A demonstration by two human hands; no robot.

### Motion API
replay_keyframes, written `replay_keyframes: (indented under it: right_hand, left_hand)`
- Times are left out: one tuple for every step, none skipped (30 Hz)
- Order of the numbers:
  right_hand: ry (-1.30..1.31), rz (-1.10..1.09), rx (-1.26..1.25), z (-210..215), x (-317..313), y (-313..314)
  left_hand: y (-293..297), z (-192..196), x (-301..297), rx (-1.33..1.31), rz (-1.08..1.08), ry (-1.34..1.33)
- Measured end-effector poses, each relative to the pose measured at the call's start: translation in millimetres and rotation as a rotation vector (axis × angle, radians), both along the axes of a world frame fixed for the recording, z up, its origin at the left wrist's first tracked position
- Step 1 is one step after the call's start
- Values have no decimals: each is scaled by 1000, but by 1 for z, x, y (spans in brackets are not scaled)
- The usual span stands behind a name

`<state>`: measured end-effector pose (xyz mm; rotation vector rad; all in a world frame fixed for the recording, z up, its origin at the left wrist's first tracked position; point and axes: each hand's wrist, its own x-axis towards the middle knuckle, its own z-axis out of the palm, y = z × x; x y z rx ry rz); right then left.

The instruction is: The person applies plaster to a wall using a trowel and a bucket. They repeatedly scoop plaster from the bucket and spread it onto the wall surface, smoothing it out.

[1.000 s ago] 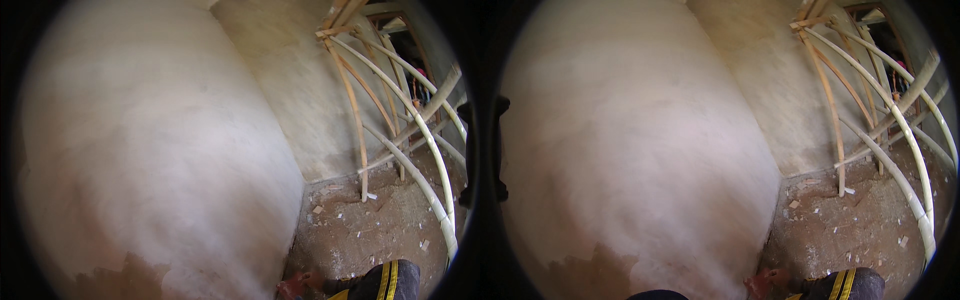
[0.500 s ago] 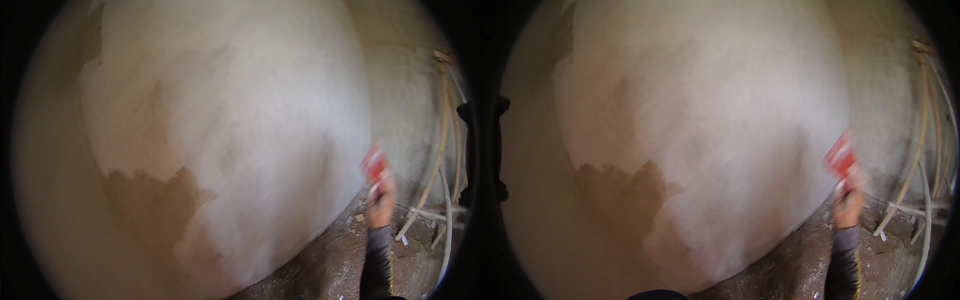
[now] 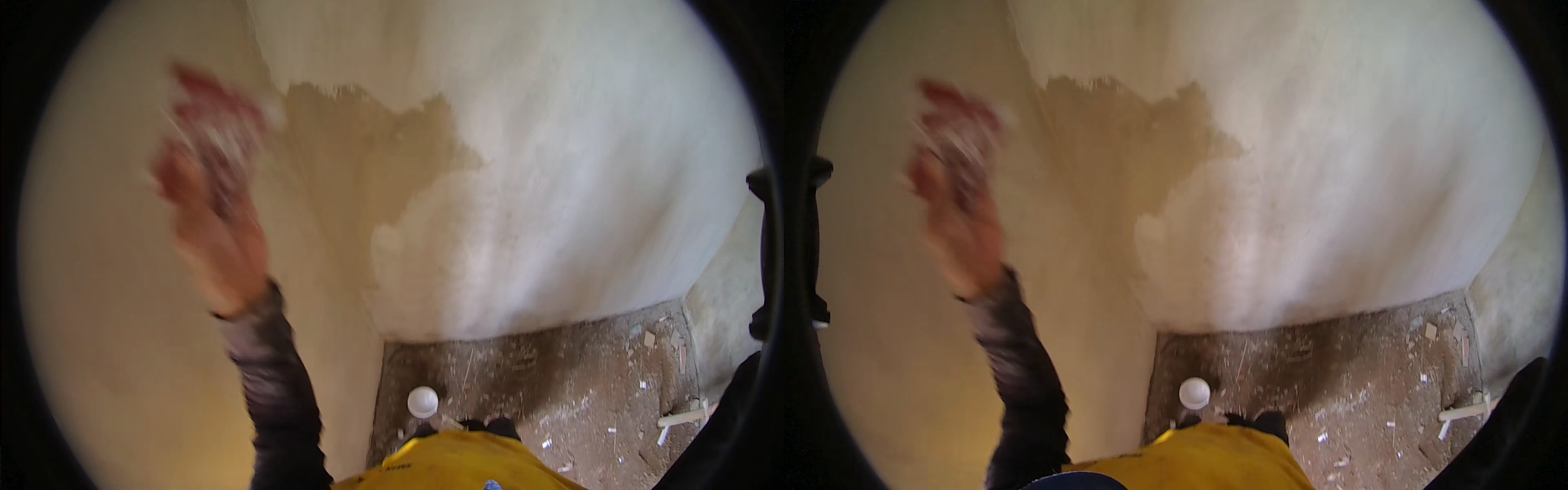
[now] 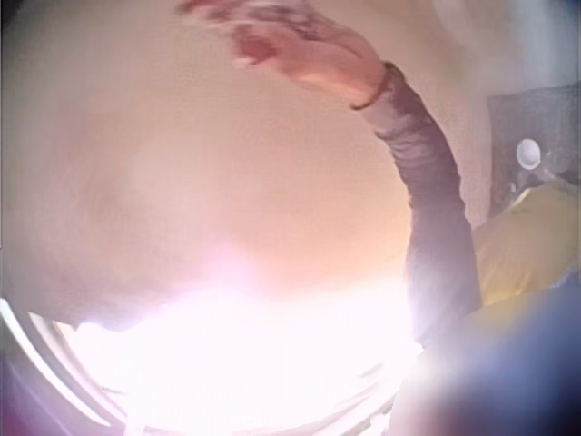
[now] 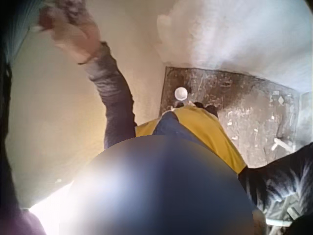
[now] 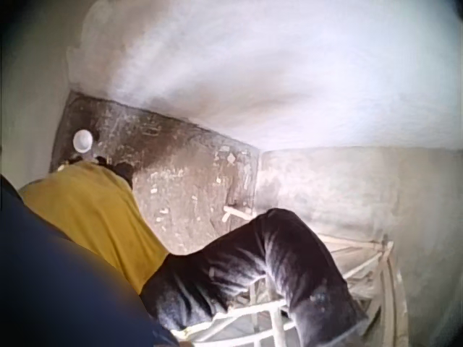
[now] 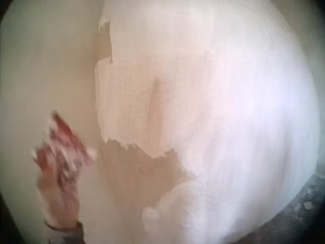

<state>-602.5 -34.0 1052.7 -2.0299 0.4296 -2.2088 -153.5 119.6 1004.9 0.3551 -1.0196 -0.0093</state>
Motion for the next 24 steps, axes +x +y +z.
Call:
replay_keyframes:
  right_hand:
    - [19,38,125,-33,10,-9]
    - [46,75,241,-68,21,-15]
    - [80,106,346,-102,30,-18]
    - [111,137,442,-134,36,-15]
    - [146,162,519,-164,41,-14]
    - [174,189,585,-190,43,-11]
    - [200,210,641,-213,44,-7]
    - [219,225,683,-232,43,-3]
    - [230,238,714,-246,43,-2]
    - [235,243,739,-256,40,-1]
    - [235,245,751,-265,39,0]
    - [234,246,761,-267,37,-3]
    - [235,243,761,-269,36,-3]
    - [234,242,761,-268,36,-6]
    - [234,240,755,-268,36,-8]
    - [237,233,750,-266,37,-9]
    - [234,234,745,-263,38,-11]
    - [230,231,737,-262,40,-11]
    - [232,226,735,-260,41,-12]
    - [232,220,734,-258,43,-12]
    - [231,219,732,-257,44,-13]
    - [229,218,730,-256,45,-12]
    - [223,217,730,-256,46,-12]
    - [218,216,733,-255,46,-11]
  left_hand:
    - [16,31,-9,-81,-27,-63]
    - [33,46,-21,-122,-29,-100]
    - [48,53,-31,-139,-24,-126]
    - [65,52,-40,-142,-16,-125]
    - [76,42,-45,-130,2,-111]
    - [85,30,-48,-107,24,-81]
    - [98,11,-49,-82,52,-44]
    - [110,-13,-51,-47,79,3]
    - [121,-40,-51,1,116,61]
    - [130,-70,-53,58,152,129]
    - [143,-106,-54,121,186,209]
    - [152,-137,-58,196,226,289]
    - [163,-171,-62,278,259,374]
    - [175,-206,-67,359,286,471]
    - [187,-241,-74,441,305,555]
    - [200,-274,-82,518,320,639]
    - [213,-303,-92,586,326,721]
    - [227,-331,-102,641,330,785]
    - [241,-357,-113,696,333,850]
    - [256,-377,-124,748,334,909]
    - [269,-396,-135,786,343,960]
    - [285,-412,-145,813,352,1010]
    - [298,-427,-152,841,361,1050]
    - [312,-437,-162,855,379,1090]
